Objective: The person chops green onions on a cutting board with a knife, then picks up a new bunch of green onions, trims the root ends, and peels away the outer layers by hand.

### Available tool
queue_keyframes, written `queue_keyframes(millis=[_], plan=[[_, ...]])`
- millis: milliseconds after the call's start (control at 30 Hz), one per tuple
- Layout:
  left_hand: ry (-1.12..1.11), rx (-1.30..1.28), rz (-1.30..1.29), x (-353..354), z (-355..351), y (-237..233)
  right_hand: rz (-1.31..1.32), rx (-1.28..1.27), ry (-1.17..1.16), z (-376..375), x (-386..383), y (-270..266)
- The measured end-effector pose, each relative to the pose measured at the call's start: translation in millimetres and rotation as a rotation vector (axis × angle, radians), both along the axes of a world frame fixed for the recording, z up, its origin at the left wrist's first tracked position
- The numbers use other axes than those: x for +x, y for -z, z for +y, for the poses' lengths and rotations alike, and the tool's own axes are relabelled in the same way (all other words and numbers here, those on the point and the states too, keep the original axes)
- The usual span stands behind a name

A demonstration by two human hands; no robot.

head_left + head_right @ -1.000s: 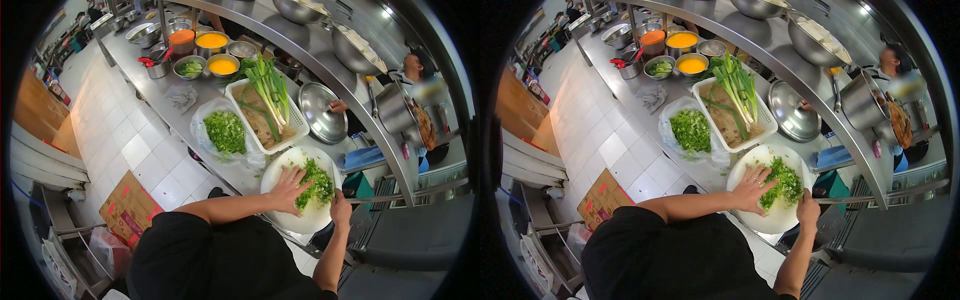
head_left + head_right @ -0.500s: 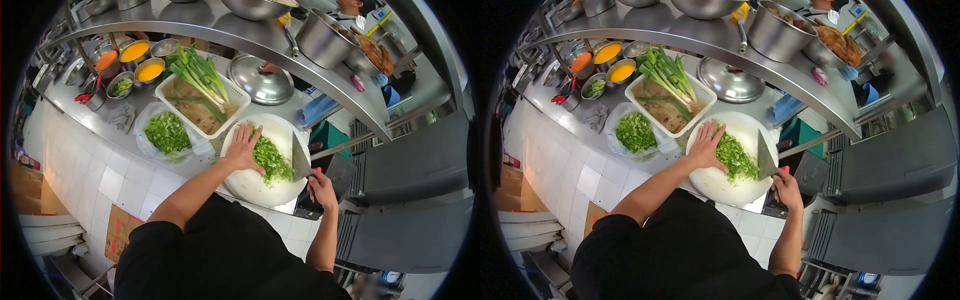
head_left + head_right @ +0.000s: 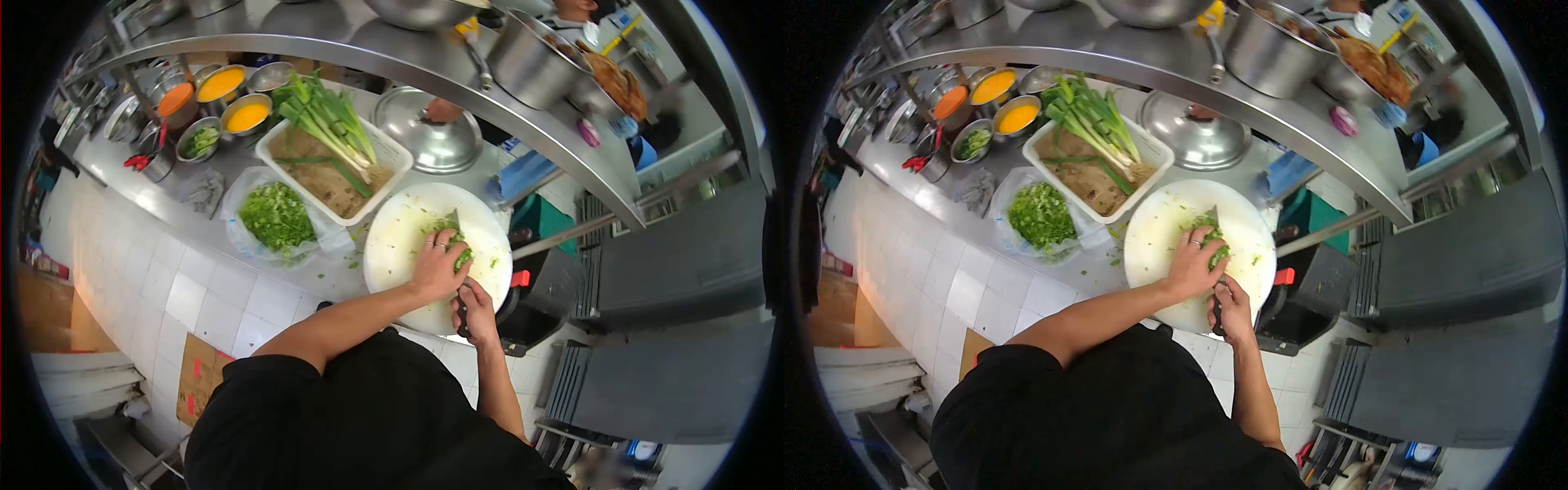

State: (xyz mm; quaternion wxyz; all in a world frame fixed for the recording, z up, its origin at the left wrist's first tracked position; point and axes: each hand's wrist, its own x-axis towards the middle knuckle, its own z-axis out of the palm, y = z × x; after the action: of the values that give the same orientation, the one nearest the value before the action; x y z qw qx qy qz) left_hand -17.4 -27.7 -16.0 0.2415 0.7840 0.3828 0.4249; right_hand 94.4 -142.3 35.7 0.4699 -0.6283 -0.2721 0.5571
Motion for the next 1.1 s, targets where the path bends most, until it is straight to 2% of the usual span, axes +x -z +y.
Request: queue_keyframes(millis=[67,200,300,367,433,500,600,667,700,733,800,933,1033,1067,1100], plan=[[-0.011,0.07,-0.067,-7.2,7.1,-8.8,0.002,0.049,-0.03,5.6,-8.6,-2.4],[-0.196,0.203,-0.155,-50.9,23.6,-38.0,-0.006,0.148,-0.148,38.4,-36.3,-12.7],[-0.38,0.28,-0.201,-106.3,42.1,-53.0,-0.077,0.219,-0.386,81.7,-74.1,-27.2],[-0.539,0.303,-0.18,-149.9,53.8,-52.5,-0.12,0.179,-0.55,113.5,-109.5,-33.5],[-0.731,0.3,-0.159,-190.4,61.7,-44.2,-0.179,0.146,-0.72,144.6,-149.2,-43.0],[-0.87,0.262,-0.139,-229.0,72.8,-23.4,-0.182,0.11,-0.838,177.9,-186.6,-27.8],[-1.044,0.025,-0.108,-268.8,94.2,11.0,-0.207,-0.02,-0.937,215.6,-232.1,-20.9],[-1.142,-0.069,0.16,-290.6,112.7,43.7,-0.248,-0.08,-0.919,216.2,-243.9,-22.5],[-1.182,-0.115,0.297,-299.4,118.3,56.3,-0.253,-0.087,-0.884,210.1,-241.9,-24.7],[-1.101,-0.262,0.374,-305.5,118.8,59.8,-0.26,-0.095,-0.848,202.1,-232.6,-27.2],[-1.023,-0.307,0.439,-308.8,117.6,62.5,-0.257,-0.079,-0.81,181.3,-203.4,-39.6],[-0.912,-0.573,0.461,-306.9,115.1,29.5,-0.23,-0.04,-0.647,128.2,-109.8,-55.3],[-0.831,-0.582,0.57,-267.8,103.5,-23.2,-0.412,-0.007,-0.499,95.3,-30.4,-54.5],[-0.849,-0.399,0.551,-243.9,97.5,-28.4,-0.476,-0.001,-0.468,89.5,-6.2,-54.3],[-0.712,-0.299,0.473,-222.5,96.5,-24.2,-0.516,0.04,-0.399,85.3,17.3,-46.7]])
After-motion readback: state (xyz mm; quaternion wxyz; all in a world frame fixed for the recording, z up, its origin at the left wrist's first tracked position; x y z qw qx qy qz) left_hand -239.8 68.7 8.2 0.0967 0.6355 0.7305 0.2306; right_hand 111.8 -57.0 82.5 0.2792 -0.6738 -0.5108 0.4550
